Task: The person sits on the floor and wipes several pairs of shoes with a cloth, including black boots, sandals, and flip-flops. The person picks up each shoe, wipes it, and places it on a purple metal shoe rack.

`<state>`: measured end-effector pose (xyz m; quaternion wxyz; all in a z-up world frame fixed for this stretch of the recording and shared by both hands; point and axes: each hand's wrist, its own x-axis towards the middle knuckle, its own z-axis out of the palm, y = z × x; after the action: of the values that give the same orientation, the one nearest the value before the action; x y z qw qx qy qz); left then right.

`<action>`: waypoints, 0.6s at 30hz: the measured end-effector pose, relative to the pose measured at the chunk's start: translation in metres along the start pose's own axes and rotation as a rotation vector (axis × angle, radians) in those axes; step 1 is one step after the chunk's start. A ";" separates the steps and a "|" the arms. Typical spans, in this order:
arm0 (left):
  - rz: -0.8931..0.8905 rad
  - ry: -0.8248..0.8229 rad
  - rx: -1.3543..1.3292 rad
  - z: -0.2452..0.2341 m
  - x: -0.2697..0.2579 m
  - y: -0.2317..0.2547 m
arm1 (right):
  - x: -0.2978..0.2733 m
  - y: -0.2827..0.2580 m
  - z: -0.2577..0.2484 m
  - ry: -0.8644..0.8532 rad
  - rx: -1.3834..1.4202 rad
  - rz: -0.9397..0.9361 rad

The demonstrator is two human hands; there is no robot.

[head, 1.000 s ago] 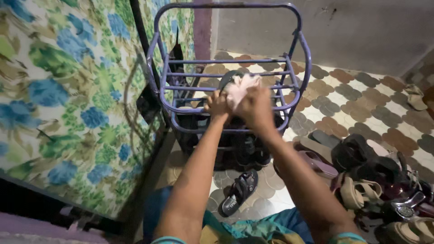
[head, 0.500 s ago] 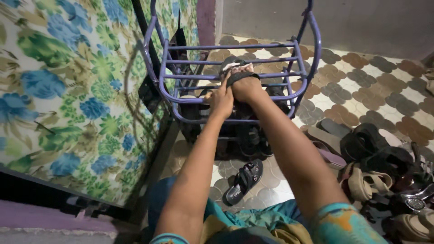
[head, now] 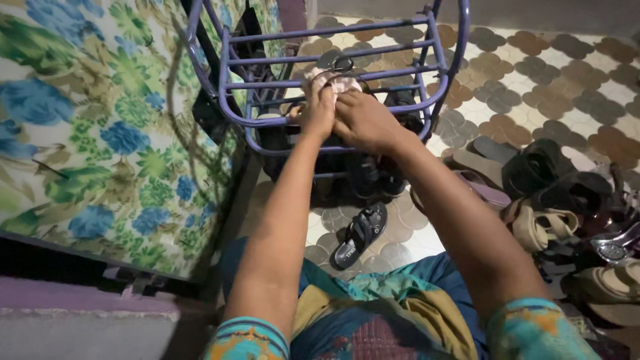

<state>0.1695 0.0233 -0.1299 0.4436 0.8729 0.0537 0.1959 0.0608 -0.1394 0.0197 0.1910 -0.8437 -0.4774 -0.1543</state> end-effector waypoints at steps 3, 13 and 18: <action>0.072 -0.003 -0.149 0.012 0.019 -0.022 | -0.024 -0.022 -0.005 0.100 -0.020 -0.024; -0.076 -0.114 0.011 -0.019 -0.003 0.010 | -0.100 -0.035 0.025 0.433 0.160 0.127; 0.103 0.091 0.073 -0.028 -0.027 0.038 | -0.093 -0.008 0.002 0.822 0.282 0.639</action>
<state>0.1310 0.0143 -0.0929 0.3980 0.8803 0.0358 0.2557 0.0080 -0.2043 -0.0215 0.5111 -0.7831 -0.0987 -0.3403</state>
